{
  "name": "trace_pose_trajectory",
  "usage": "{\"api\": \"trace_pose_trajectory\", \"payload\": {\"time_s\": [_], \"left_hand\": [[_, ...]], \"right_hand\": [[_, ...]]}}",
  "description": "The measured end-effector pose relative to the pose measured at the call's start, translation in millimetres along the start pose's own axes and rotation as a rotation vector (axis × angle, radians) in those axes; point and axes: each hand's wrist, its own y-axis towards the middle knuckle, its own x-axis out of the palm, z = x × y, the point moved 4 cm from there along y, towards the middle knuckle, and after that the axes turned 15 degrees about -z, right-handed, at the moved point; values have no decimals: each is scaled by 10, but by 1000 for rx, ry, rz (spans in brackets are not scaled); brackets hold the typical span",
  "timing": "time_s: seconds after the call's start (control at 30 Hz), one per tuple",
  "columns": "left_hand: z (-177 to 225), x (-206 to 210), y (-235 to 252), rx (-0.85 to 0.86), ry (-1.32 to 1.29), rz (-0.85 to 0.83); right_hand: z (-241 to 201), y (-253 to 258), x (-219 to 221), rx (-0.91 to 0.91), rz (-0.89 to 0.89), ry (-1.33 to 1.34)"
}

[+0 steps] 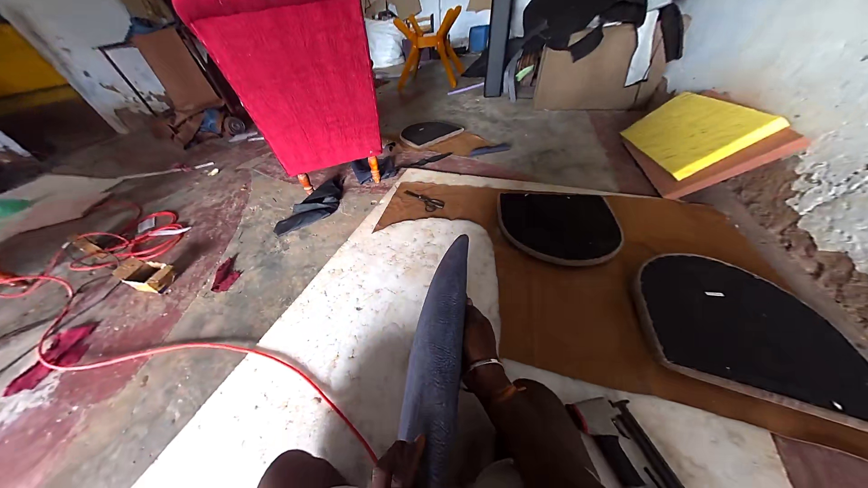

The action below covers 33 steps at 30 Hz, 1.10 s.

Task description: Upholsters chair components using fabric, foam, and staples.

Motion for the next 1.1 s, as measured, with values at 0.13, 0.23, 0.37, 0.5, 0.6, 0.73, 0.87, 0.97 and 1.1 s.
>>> {"api": "trace_pose_trajectory", "payload": {"time_s": [0.13,0.23,0.37,0.5,0.6,0.73,0.87,0.97,1.1], "left_hand": [[-416,-80,436,158,-482,-122],[-571,-488,1166,117,-710,-202],[-696,-1031,1921,-135,-668,-231],[-595,-1319,1870,-298,99,-190],[-547,-1285,1749,-385,483,-165],[-388,-1144,1713,-347,643,-133],[-371,-1102,1702,-369,642,-117],[-367,-1159,1652,-455,622,-123],[-326,-1190,1659,-482,619,-144]], "right_hand": [[67,64,351,-37,-80,-140],[38,148,734,-22,-136,-258],[27,234,1161,-94,-191,-307],[-27,105,1449,-146,-258,-201],[-39,-1,1487,-124,-312,-160],[107,51,957,-202,-531,-270],[512,-132,-1025,-70,-209,-637],[1821,-387,-2586,232,21,-936],[3027,-740,-2971,380,30,-1064]]}}
